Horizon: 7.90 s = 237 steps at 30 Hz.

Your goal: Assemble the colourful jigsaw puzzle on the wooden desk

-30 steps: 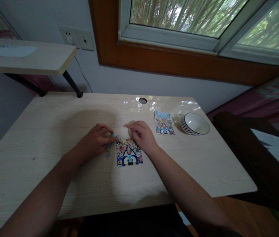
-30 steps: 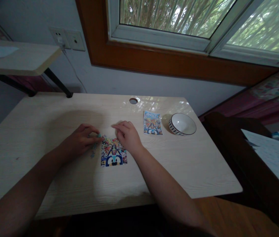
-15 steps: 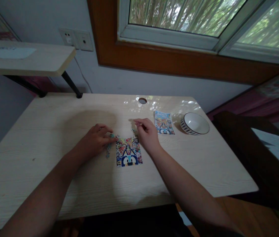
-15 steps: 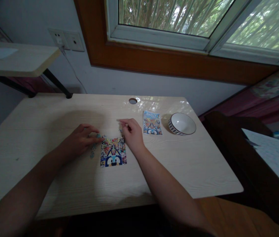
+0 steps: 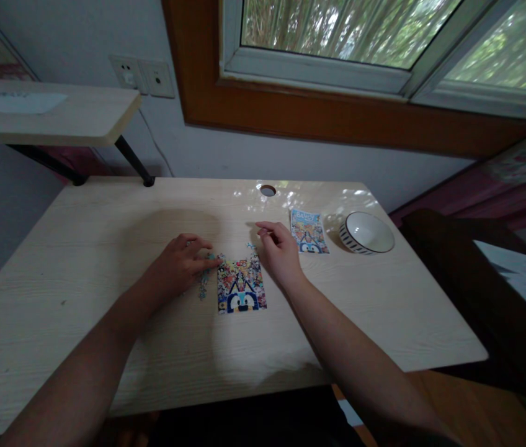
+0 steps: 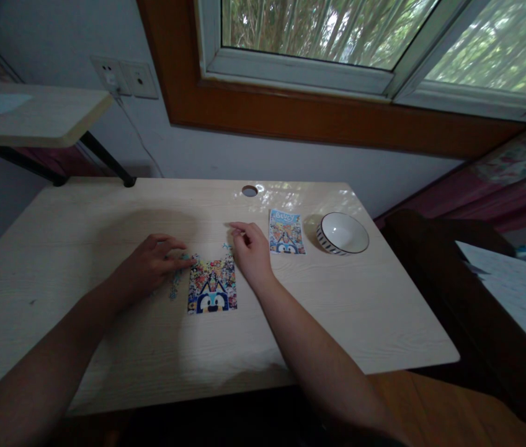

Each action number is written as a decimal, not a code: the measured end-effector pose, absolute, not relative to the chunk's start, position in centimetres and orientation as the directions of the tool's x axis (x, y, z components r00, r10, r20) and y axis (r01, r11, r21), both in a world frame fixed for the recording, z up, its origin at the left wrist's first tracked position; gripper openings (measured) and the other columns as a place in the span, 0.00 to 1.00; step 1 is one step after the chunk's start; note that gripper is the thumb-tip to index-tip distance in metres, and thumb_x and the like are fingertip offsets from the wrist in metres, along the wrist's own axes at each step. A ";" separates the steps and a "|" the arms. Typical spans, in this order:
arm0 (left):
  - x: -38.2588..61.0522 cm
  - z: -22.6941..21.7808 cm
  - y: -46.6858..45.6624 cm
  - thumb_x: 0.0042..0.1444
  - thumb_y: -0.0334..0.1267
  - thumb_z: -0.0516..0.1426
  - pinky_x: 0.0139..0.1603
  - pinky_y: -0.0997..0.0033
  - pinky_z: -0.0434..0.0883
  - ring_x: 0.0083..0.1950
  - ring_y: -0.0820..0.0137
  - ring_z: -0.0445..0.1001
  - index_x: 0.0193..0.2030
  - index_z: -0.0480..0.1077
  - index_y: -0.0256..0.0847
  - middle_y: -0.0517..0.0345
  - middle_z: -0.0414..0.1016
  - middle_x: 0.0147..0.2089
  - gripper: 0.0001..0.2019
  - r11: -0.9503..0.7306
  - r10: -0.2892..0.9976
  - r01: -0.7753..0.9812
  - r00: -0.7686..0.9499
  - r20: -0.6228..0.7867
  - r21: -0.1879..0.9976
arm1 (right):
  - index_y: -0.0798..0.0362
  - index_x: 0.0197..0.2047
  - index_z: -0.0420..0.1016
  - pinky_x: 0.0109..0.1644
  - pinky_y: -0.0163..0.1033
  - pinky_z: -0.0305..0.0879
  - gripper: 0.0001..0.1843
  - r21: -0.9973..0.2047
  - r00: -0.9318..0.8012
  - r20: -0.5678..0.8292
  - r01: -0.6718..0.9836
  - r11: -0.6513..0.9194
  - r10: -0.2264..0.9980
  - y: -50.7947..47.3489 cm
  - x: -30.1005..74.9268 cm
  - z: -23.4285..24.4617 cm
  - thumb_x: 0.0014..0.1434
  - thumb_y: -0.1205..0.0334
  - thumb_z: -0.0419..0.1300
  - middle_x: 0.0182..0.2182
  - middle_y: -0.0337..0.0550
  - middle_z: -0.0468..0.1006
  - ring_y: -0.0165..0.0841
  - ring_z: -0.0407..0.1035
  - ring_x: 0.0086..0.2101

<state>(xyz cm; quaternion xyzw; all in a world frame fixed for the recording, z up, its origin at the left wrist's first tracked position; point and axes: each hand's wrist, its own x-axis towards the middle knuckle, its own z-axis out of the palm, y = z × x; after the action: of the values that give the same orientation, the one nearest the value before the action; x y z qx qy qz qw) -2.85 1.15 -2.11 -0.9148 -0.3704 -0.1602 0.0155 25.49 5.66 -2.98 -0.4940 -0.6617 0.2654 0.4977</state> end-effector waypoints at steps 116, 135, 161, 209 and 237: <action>-4.8 -1.7 1.7 0.61 0.24 0.52 0.57 0.50 0.69 0.50 0.58 0.70 0.56 0.79 0.47 0.51 0.77 0.48 0.23 -0.543 0.794 0.799 0.387 0.470 0.259 | 0.46 0.48 0.83 0.42 0.42 0.67 0.16 -0.798 -0.224 0.399 0.392 0.457 0.889 5.6 25.2 -3.3 0.64 0.69 0.56 0.38 0.43 0.78 0.35 0.72 0.38; -6.7 -2.1 2.7 0.65 0.34 0.55 0.59 0.49 0.68 0.49 0.61 0.71 0.45 0.81 0.44 0.53 0.76 0.43 0.12 -0.409 0.844 0.856 0.223 0.487 0.316 | 0.46 0.48 0.82 0.44 0.42 0.67 0.16 -0.788 -0.233 0.415 0.391 0.475 0.880 5.7 25.4 -3.5 0.63 0.69 0.56 0.37 0.42 0.78 0.36 0.72 0.39; -8.2 -1.2 1.8 0.65 0.46 0.59 0.67 0.45 0.60 0.61 0.55 0.64 0.42 0.81 0.48 0.53 0.71 0.55 0.10 -0.496 0.868 0.774 0.437 0.235 0.394 | 0.48 0.48 0.83 0.43 0.41 0.67 0.15 -0.782 -0.238 0.426 0.389 0.488 0.873 5.6 25.4 -3.5 0.65 0.68 0.57 0.37 0.42 0.79 0.35 0.72 0.38; -8.7 -1.6 2.4 0.66 0.50 0.58 0.63 0.53 0.63 0.56 0.59 0.68 0.43 0.76 0.45 0.54 0.74 0.50 0.12 -0.435 0.890 0.738 0.438 0.124 0.517 | 0.49 0.53 0.79 0.44 0.43 0.69 0.15 -0.890 -0.012 0.333 0.328 0.318 0.943 5.4 25.4 -3.1 0.67 0.59 0.55 0.38 0.44 0.81 0.36 0.73 0.37; -10.9 -0.9 1.8 0.57 0.53 0.64 0.65 0.51 0.63 0.56 0.58 0.67 0.41 0.83 0.53 0.55 0.72 0.53 0.11 -0.381 0.863 0.745 0.499 -0.080 0.547 | 0.48 0.50 0.82 0.43 0.41 0.68 0.15 -0.835 -0.086 0.389 0.388 0.391 0.917 5.6 25.3 -3.5 0.66 0.61 0.55 0.38 0.43 0.81 0.36 0.72 0.37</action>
<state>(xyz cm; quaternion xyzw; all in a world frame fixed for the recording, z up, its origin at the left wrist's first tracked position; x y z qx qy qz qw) -10.88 1.82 -0.93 -0.8235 -0.4882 -0.1099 -0.2672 25.34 5.63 -3.50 -0.4777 -0.6831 0.2763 0.4783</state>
